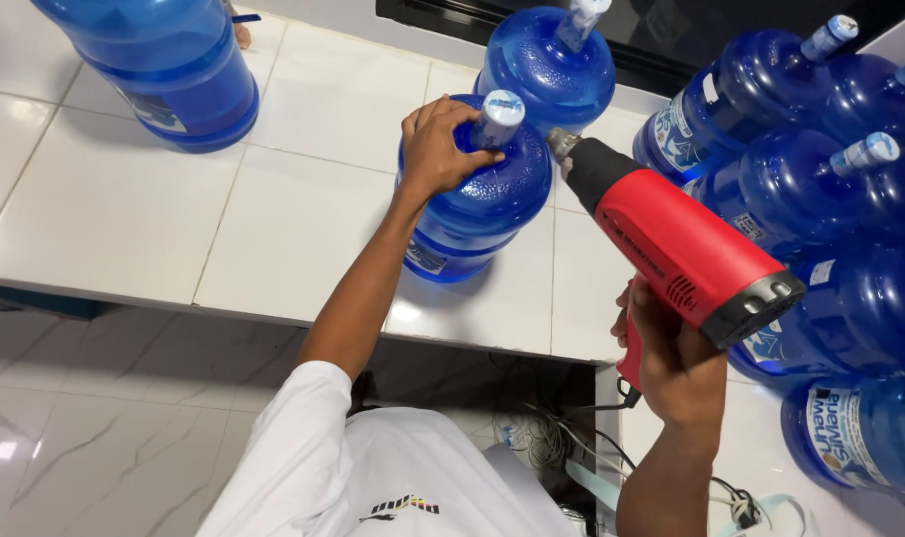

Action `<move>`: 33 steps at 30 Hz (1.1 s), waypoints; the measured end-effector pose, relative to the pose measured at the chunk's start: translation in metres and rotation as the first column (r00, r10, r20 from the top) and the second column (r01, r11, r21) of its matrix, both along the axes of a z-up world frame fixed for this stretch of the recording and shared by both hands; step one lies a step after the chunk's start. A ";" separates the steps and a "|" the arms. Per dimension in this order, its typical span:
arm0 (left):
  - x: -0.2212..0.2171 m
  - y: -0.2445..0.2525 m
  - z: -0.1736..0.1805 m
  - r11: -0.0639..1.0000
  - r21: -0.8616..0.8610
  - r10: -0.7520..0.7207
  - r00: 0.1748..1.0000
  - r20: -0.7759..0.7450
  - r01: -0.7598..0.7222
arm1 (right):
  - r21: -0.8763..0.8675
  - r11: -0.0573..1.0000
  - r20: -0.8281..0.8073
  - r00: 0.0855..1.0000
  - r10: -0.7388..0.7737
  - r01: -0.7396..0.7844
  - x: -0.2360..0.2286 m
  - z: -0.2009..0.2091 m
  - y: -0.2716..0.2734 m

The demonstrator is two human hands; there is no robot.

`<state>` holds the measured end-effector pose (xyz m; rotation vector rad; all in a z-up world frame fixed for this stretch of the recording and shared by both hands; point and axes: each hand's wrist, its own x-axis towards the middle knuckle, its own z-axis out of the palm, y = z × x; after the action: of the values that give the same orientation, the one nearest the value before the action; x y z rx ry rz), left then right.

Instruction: The person uses a red heat gun to apply heat to the necks and caps of several large blue water bottles arranged on a white tiled counter. They rotate the bottles with one hand while directing the heat gun with the other, moving systematically from one bottle to the next.

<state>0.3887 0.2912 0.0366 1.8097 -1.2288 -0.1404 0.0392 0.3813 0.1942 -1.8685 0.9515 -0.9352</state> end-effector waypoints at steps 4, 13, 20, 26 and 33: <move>0.001 0.002 0.002 1.000 0.014 -0.009 0.999 -0.032 0.010 | 0.081 0.997 0.036 0.999 0.010 -0.013 -0.002 -0.004 0.003; -0.003 0.006 0.005 0.999 -0.022 0.044 0.999 -0.005 -0.044 | 0.026 1.000 0.008 1.000 0.006 -0.006 -0.008 -0.021 0.003; 0.000 0.006 0.002 0.999 -0.024 0.036 0.999 0.006 -0.036 | 0.068 0.998 0.039 0.999 -0.002 0.000 -0.005 -0.027 0.007; 0.017 0.021 0.007 0.990 0.024 -0.139 0.990 0.004 0.139 | 0.107 0.994 -0.042 0.999 -0.009 0.014 -0.004 -0.035 0.010; 0.059 0.042 0.010 0.867 -0.107 -0.496 0.819 -0.287 0.487 | 0.167 0.982 -0.058 0.995 -0.084 0.092 0.007 -0.041 0.015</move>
<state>0.4472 0.3337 0.0462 1.3406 -1.4330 -0.6710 0.0461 0.3961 0.1529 -1.7249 1.1168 -0.8347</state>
